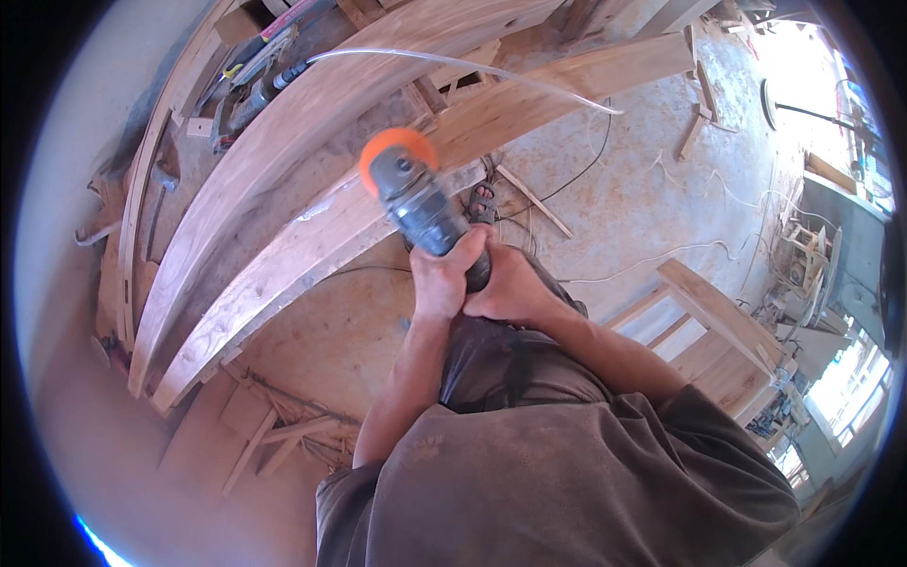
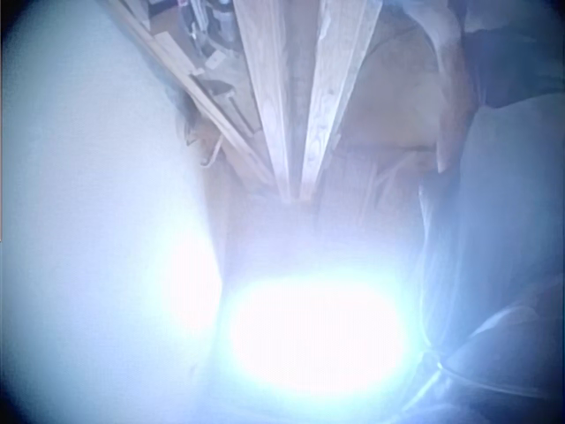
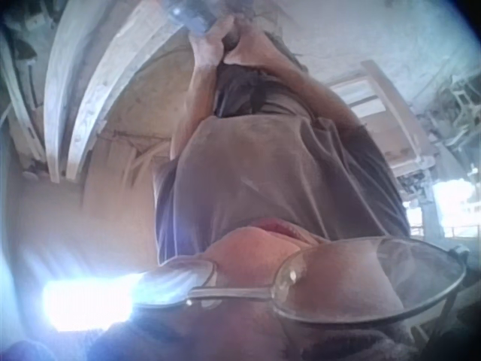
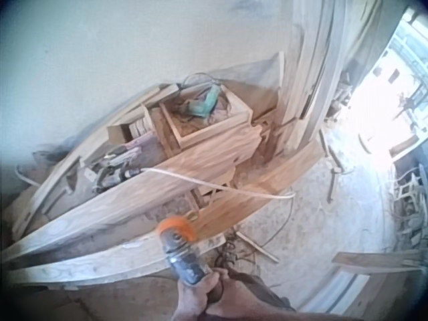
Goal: The person applies glue to small wooden blocks with a stick, attaches them to curved wooden beams, and secures them using a pneumatic nail gun.
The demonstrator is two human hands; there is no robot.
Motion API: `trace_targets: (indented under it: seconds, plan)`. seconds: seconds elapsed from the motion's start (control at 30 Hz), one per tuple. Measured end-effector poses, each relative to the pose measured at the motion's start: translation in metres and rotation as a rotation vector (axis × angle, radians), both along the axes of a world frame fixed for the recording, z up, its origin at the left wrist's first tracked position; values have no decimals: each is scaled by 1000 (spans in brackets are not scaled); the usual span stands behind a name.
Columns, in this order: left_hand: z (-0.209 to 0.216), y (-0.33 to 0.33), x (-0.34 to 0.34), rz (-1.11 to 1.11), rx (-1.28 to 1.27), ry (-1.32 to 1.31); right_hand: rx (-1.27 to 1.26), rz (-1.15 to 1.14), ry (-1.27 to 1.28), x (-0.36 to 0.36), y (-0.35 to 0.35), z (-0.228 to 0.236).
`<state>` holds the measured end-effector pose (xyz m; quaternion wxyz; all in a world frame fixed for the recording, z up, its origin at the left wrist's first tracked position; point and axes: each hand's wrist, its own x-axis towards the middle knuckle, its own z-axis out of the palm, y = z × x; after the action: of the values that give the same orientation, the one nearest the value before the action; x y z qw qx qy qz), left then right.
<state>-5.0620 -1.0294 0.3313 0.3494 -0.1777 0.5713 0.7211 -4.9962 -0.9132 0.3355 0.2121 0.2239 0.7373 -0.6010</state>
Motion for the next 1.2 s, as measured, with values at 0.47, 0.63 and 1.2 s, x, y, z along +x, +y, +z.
trace_targets:
  seconds: [0.47, 0.63, 1.2]
  plan:
    - [4, 9, -37, 49, -343, 742, -65, -280, 30, 28, 56, 40]
    - [-24, -11, -120, -264, -931, 1372, -174, -357, -36, 35, 65, 48]
    - [-51, -98, -154, 416, -1076, 1045, -168, -272, -22, 30, 76, 55]
